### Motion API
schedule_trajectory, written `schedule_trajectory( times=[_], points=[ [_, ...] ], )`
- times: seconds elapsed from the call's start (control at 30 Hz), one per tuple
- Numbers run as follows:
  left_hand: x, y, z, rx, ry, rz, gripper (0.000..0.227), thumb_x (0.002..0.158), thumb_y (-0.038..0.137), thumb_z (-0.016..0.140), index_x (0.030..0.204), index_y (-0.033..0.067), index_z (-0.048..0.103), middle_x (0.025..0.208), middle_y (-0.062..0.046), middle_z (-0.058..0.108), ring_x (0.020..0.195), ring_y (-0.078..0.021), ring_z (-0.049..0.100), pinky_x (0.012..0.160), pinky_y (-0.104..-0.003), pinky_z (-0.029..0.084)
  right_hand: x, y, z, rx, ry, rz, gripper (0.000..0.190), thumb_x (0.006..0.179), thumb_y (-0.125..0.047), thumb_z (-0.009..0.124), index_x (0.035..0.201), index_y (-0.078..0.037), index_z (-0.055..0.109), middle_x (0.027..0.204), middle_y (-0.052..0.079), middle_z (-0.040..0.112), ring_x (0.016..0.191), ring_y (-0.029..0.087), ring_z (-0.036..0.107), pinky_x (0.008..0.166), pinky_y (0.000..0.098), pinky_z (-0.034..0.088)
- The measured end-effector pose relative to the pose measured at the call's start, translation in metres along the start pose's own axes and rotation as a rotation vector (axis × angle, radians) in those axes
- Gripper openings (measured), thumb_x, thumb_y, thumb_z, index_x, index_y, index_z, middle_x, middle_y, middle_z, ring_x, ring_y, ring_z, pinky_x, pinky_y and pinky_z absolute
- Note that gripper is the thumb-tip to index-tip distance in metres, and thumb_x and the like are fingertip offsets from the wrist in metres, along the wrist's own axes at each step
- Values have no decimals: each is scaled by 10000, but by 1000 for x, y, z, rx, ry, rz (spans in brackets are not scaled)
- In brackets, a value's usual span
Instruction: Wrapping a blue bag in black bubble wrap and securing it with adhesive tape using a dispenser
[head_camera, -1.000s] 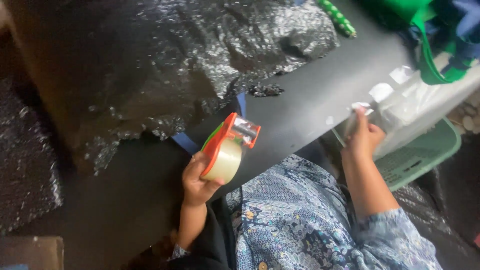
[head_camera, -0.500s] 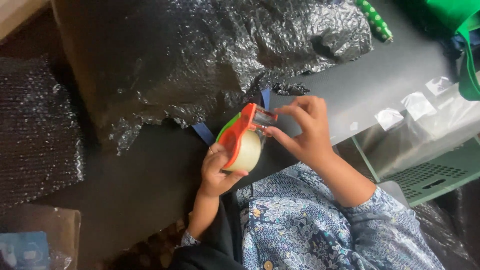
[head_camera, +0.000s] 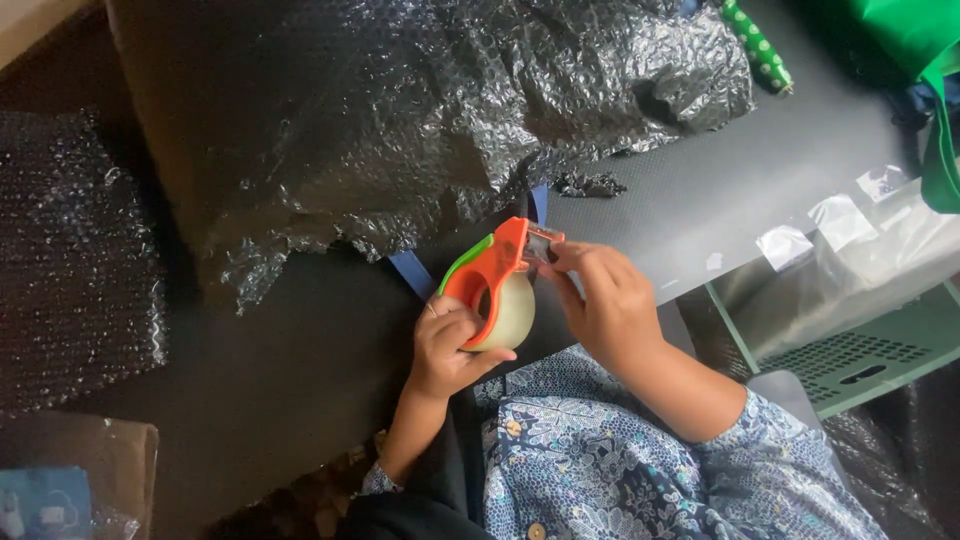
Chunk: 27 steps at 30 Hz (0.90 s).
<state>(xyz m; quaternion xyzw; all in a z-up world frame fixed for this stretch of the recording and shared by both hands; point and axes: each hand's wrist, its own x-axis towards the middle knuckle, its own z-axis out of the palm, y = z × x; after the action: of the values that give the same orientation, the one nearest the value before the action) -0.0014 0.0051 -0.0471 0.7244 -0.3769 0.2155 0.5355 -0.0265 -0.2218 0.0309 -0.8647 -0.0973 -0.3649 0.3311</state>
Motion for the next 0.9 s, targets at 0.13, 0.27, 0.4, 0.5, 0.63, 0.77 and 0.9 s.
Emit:
schedule_trajectory(
  times=[0.13, 0.27, 0.4, 0.5, 0.63, 0.77, 0.9],
  points=[
    [-2, -4, 2, 79, 9, 73, 476, 833, 516, 834, 683, 113, 630, 680, -26, 613, 619, -271, 584, 817, -428, 549, 9, -22, -18, 119, -112, 37, 167, 890, -23, 771, 844, -54, 614, 977, 129, 753, 840, 331, 743, 735, 411, 594],
    [2, 1, 0, 61, -17, 68, 499, 819, 546, 835, 685, 116, 619, 675, -15, 597, 644, -258, 602, 796, -432, 553, 9, -15, -23, 428, -175, 204, 297, 798, -123, 887, 793, -56, 598, 932, 130, 751, 819, 360, 738, 740, 433, 576],
    [3, 2, 3, 111, -2, 89, 574, 799, 644, 803, 702, 114, 605, 703, -30, 590, 676, -266, 600, 828, -434, 549, 16, -10, -32, 483, -158, 253, 270, 820, -77, 863, 725, -59, 611, 791, 88, 745, 710, 283, 733, 694, 376, 563],
    [3, 4, 5, 83, 15, 122, 541, 787, 583, 829, 690, 105, 595, 714, -45, 604, 651, -266, 597, 829, -440, 556, 26, -14, -49, 563, -204, 274, 244, 803, -29, 851, 696, -20, 632, 718, 125, 731, 620, 304, 704, 623, 374, 551],
    [5, 6, 4, 31, -12, 104, 513, 795, 537, 830, 681, 93, 601, 699, -60, 612, 642, -285, 609, 801, -447, 562, 33, -18, -73, 589, -224, 274, 231, 757, -22, 858, 645, -17, 657, 649, 121, 728, 559, 272, 698, 579, 344, 548],
    [-1, 3, 7, -32, -32, 90, 489, 810, 512, 834, 692, 92, 615, 717, -62, 615, 643, -293, 620, 802, -446, 570, 40, -22, -91, 616, -221, 292, 161, 750, -14, 834, 644, -26, 715, 611, 109, 716, 514, 207, 666, 563, 302, 551],
    [45, 36, -12, -67, -117, 60, 585, 916, 469, 693, 670, 113, 299, 613, -38, 390, 586, -233, 448, 614, -363, 430, 43, -3, -111, 548, -94, 234, 228, 768, 21, 767, 692, -6, 554, 722, 150, 670, 641, 191, 682, 584, 237, 551]
  ],
)
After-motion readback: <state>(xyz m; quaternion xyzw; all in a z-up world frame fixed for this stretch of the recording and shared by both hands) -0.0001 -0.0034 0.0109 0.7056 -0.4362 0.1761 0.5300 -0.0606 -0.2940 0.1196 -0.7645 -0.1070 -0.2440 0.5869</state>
